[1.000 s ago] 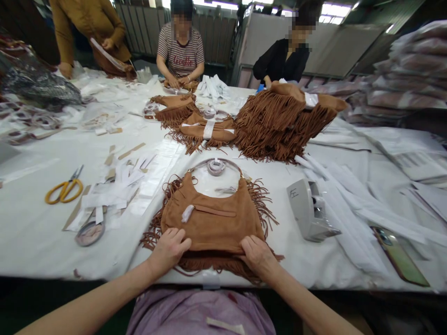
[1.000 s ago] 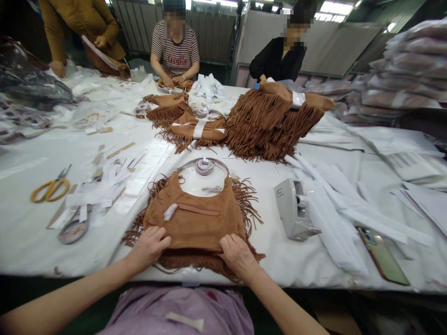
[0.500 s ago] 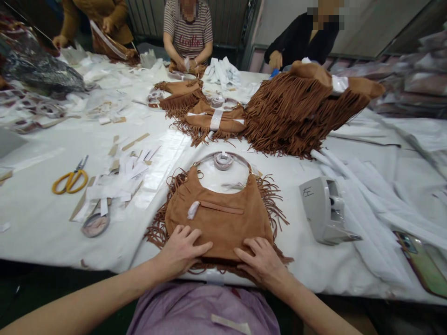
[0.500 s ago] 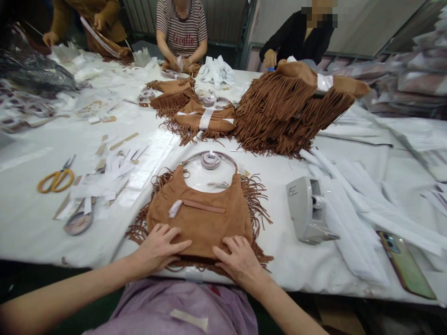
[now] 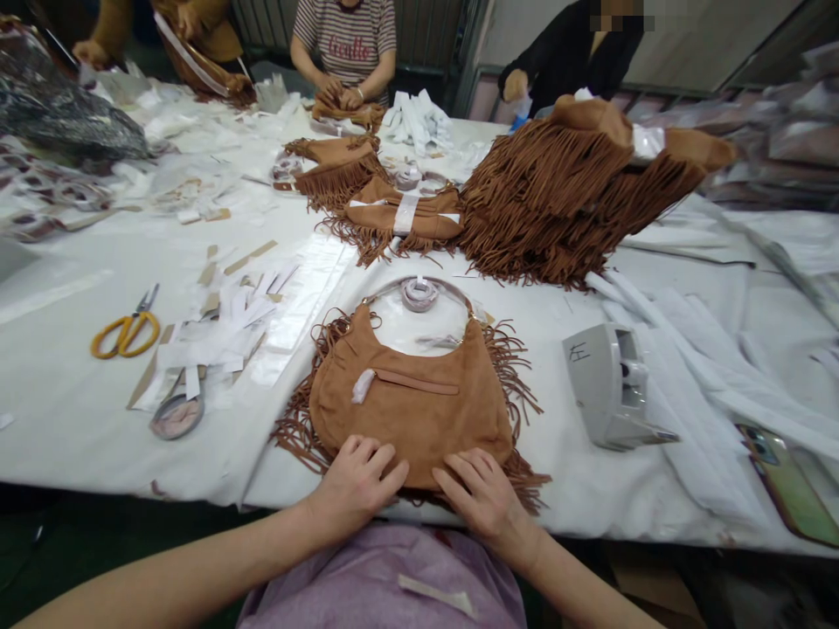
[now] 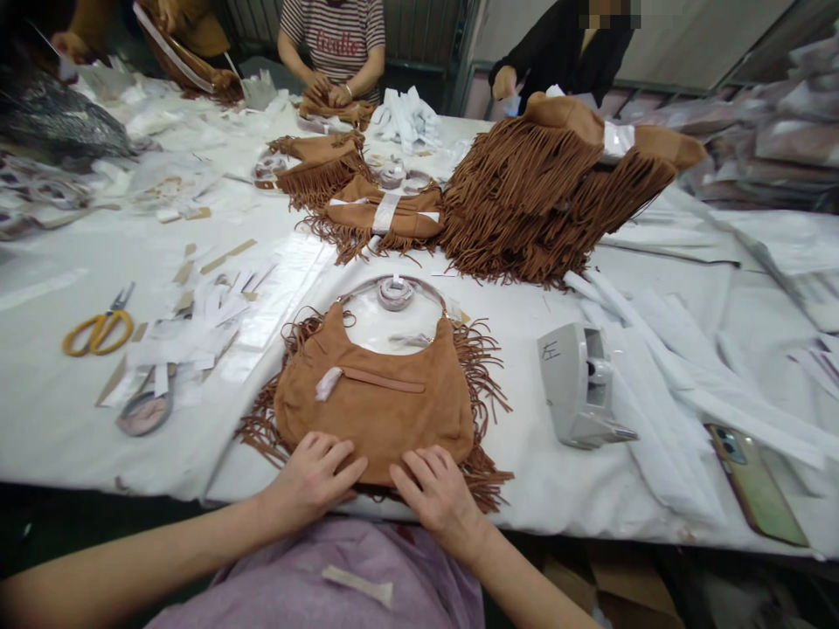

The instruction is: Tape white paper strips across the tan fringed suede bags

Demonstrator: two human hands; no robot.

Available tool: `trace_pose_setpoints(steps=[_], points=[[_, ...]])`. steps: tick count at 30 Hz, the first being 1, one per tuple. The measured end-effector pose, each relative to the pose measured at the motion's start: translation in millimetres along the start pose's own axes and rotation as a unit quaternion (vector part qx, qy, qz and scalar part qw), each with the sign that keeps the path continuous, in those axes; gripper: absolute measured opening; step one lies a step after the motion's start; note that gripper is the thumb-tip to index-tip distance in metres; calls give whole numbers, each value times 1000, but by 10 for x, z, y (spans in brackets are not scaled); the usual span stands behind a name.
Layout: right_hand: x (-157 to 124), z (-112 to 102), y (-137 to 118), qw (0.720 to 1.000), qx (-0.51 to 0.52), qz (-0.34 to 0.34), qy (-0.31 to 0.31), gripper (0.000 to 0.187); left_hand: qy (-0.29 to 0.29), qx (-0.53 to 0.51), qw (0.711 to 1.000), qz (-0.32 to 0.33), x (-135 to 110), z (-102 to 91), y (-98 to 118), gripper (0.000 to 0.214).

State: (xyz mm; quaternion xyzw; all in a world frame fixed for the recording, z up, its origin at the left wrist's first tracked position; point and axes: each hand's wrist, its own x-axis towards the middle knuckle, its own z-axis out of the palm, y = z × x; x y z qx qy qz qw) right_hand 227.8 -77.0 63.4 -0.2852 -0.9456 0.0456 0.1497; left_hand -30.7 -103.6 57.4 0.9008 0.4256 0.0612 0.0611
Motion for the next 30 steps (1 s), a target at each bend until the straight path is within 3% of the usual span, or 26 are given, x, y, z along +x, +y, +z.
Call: trace_pose_setpoints(steps=[5,13,20,22,25,30], points=[[67,70,21,1000,-1,16,-8,18,-54,-12,998,-32,75,-28,-17,65],[102,167,30,999,-10,41,-34,16,-69,-14,995,-66,122,-12,26,76],[284,114,128,977,-5,27,-210,30,-92,-1,994,-64,238,-2,-8,60],[345,101,153,972,-3,30,-234,28,-97,-4,993,-65,274,2,-39,56],[362,134,188,974,-15,66,-214,23,-103,-24,992,-70,331,14,-122,48],[242,224,280,975,-60,145,-159,40,-118,-76,986,-90,433,80,-302,46]])
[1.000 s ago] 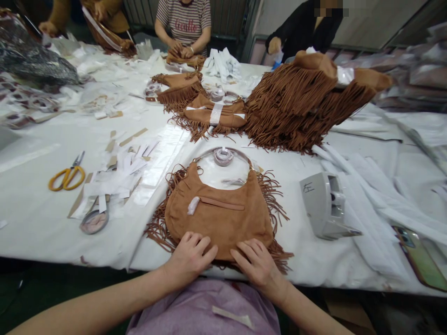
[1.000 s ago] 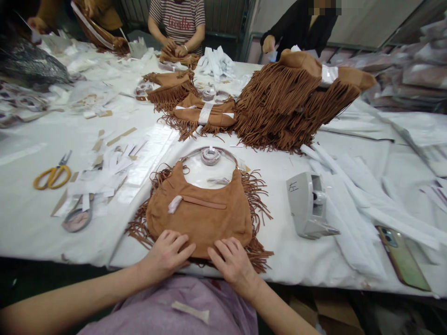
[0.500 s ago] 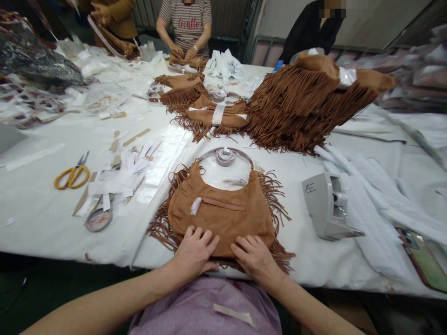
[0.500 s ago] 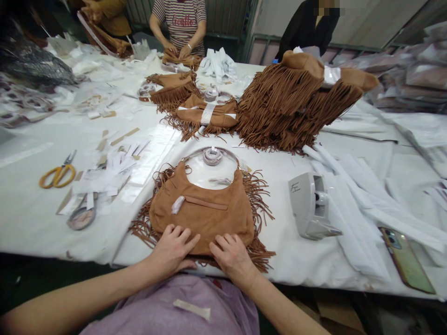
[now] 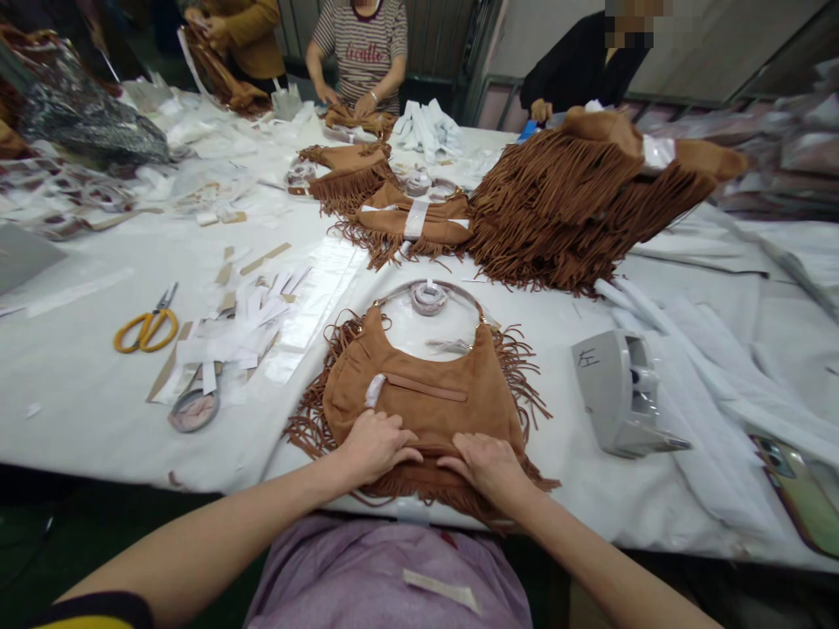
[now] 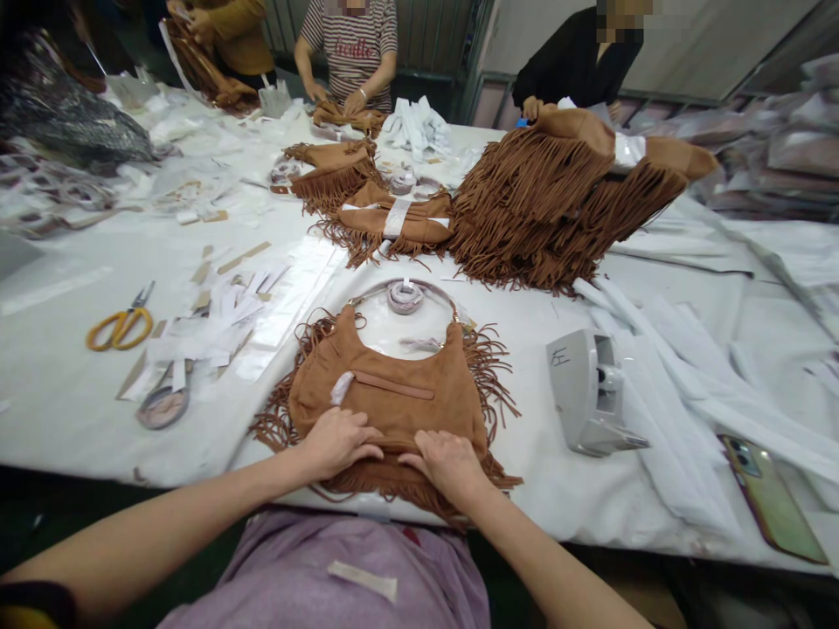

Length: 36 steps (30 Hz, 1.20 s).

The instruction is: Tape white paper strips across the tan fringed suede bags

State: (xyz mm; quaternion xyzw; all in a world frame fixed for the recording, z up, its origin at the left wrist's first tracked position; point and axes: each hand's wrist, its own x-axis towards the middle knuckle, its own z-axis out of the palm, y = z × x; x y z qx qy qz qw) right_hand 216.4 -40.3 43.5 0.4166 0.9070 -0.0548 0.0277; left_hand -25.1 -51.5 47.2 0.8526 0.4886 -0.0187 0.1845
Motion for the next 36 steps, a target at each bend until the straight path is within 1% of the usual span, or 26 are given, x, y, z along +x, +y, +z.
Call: trace_pose_setpoints(steps=[3,8,11,13,17,20,23,26,27,29,33,34,36], points=[[-35,48,86,999,-11,37,19,49,1,-6,1000,-29,68,32,-55,53],[-3,98,200,999,-3,49,8,54,18,14,998,-62,81,66,-138,55],[41,123,235,999,10,53,-5,57,23,48,996,-75,-14,65,-269,54],[64,129,243,998,17,59,-12,59,37,79,993,-79,-114,66,-378,53],[94,113,247,997,27,68,-22,61,68,126,987,-69,-275,75,-539,49],[114,114,254,996,31,73,-28,59,70,128,987,-69,-277,73,-583,49],[130,143,249,995,17,96,-25,53,67,123,987,-75,-211,46,-593,47],[146,159,219,993,-5,111,-28,43,72,130,988,-48,-137,-10,-591,40],[156,151,209,994,-12,106,-28,39,75,137,987,-34,-114,-32,-593,35],[191,111,201,997,-26,69,-19,32,79,151,985,1,-74,-76,-607,27],[313,17,281,996,-37,-70,28,27,75,152,984,65,-28,-114,-692,22],[341,11,318,994,-31,-96,38,27,74,143,984,73,-24,-107,-722,22],[378,30,395,991,-2,-121,53,25,72,120,987,83,-22,-74,-782,22]])
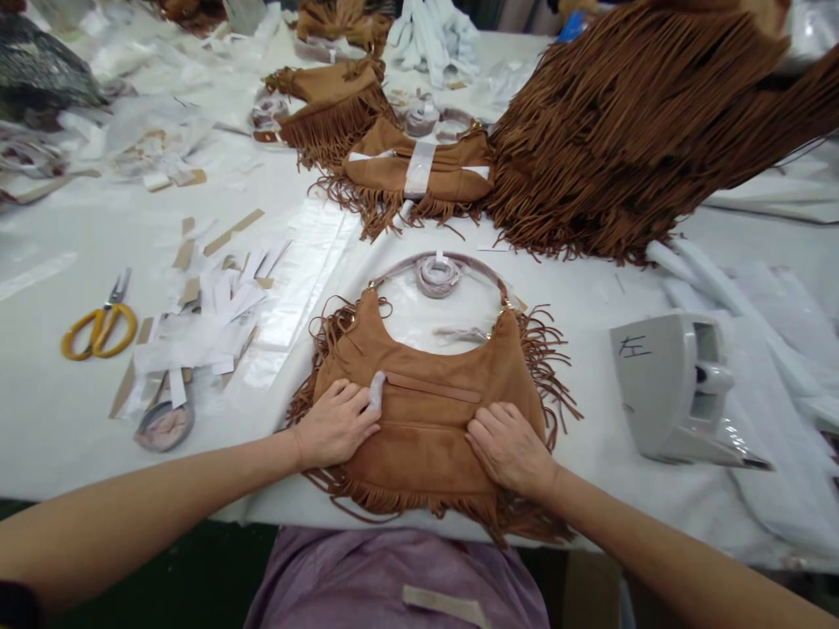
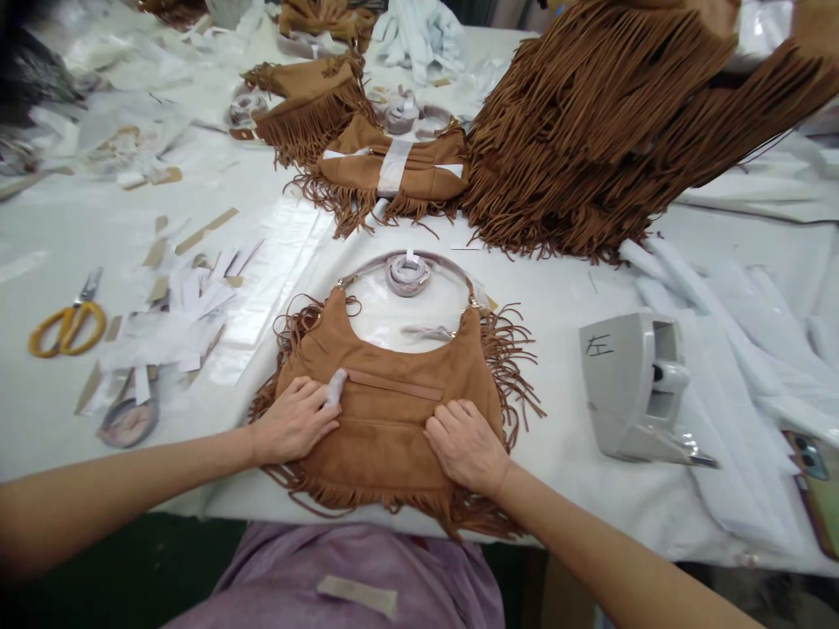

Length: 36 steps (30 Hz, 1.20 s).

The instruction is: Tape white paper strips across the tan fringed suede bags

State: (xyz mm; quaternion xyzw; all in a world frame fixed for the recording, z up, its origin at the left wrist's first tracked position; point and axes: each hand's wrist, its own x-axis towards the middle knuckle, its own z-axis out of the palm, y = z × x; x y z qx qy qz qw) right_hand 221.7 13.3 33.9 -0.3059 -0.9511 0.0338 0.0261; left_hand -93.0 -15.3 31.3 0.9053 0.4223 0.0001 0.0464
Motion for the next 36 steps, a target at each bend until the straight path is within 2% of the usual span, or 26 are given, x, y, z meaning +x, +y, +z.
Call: trace_pose_setpoints(steps=[5,9,20,23,27,29,31,33,35,36], points=[[-33,117,123,995,94,3,14,24,0,-45,999,15,-10,121,-69,24],[-29,148,149,992,124,10,5,24,2,-66,998,21,8,147,-73,25],[17,79,46,997,65,38,-3,26,-1,-57,998,9,15,91,-63,30],[8,54,-6,997,47,55,-3,30,-11,-30,999,-9,-14,-6,88,32],[-10,19,-51,997,40,70,8,30,-35,4,995,-98,-34,-246,466,44],[-19,12,-57,996,38,74,12,28,-44,-5,992,-120,20,-390,649,41],[-32,11,-57,996,32,78,17,27,-8,-33,997,-68,121,-494,777,39],[-59,8,-66,996,22,80,18,25,55,-46,997,31,235,-493,833,46],[-96,3,-91,997,7,80,17,24,89,-35,990,103,329,-342,822,58],[-112,2,-107,997,-1,81,16,25,89,-28,989,113,367,-209,793,64]])
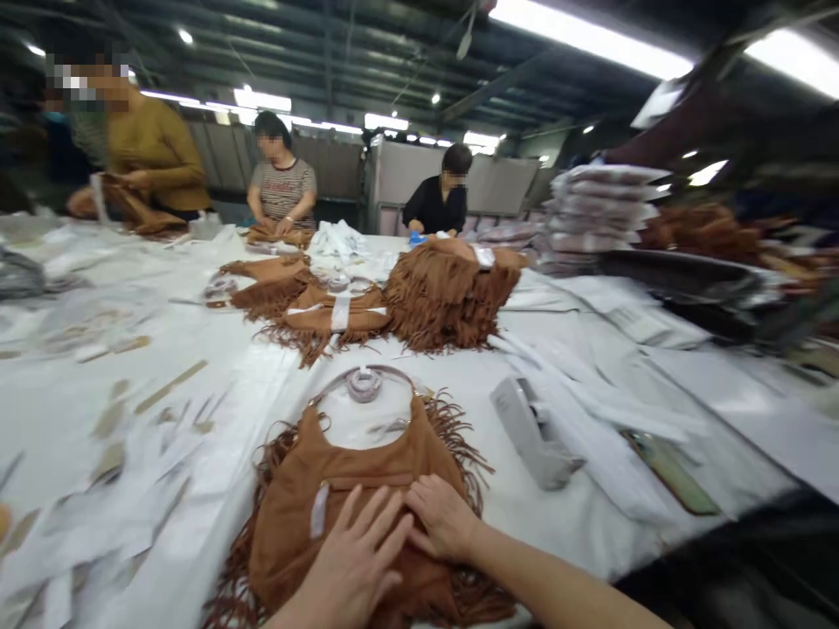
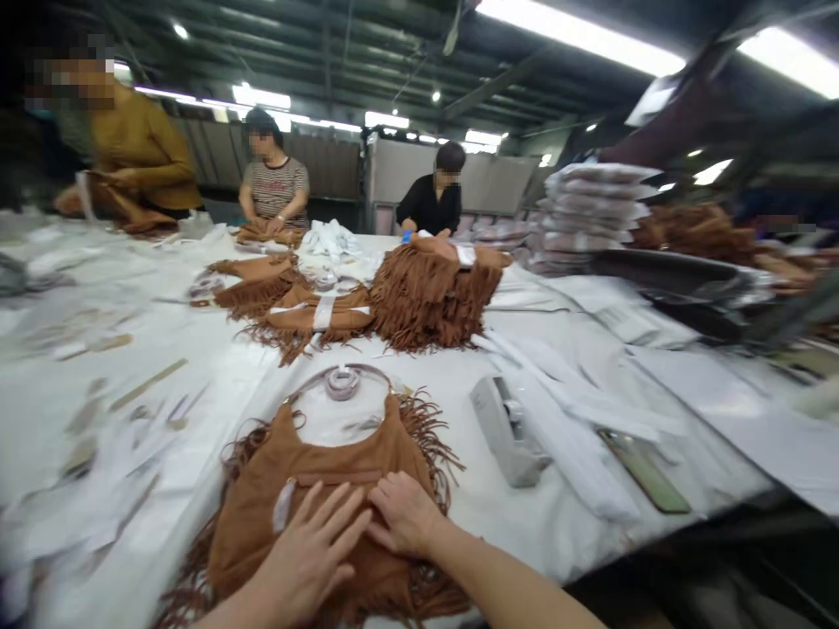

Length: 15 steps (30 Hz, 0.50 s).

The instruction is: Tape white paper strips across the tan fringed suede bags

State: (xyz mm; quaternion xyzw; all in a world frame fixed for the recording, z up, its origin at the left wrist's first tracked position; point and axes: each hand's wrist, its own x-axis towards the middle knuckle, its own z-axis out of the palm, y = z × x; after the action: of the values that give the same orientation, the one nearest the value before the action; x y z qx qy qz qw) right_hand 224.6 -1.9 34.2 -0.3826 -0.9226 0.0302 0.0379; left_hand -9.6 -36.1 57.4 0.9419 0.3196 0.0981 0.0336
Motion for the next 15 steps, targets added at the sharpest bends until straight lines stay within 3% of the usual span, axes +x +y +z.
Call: trace_pose_setpoints(steps=[4,7,9,15], points=[[7,45,-48,999,-15,36,3,28,-31,13,999,2,-44,686,-261,74],[48,100,-98,994,-21,99,38,28,-31,19,999,23,-97,966,-404,78],[17,116,-146,991,-19,115,67,28,-42,18,999,22,-134,910,-396,80],[-123,189,-18,975,34,97,197,20,-64,-26,998,-10,-38,302,-190,74]])
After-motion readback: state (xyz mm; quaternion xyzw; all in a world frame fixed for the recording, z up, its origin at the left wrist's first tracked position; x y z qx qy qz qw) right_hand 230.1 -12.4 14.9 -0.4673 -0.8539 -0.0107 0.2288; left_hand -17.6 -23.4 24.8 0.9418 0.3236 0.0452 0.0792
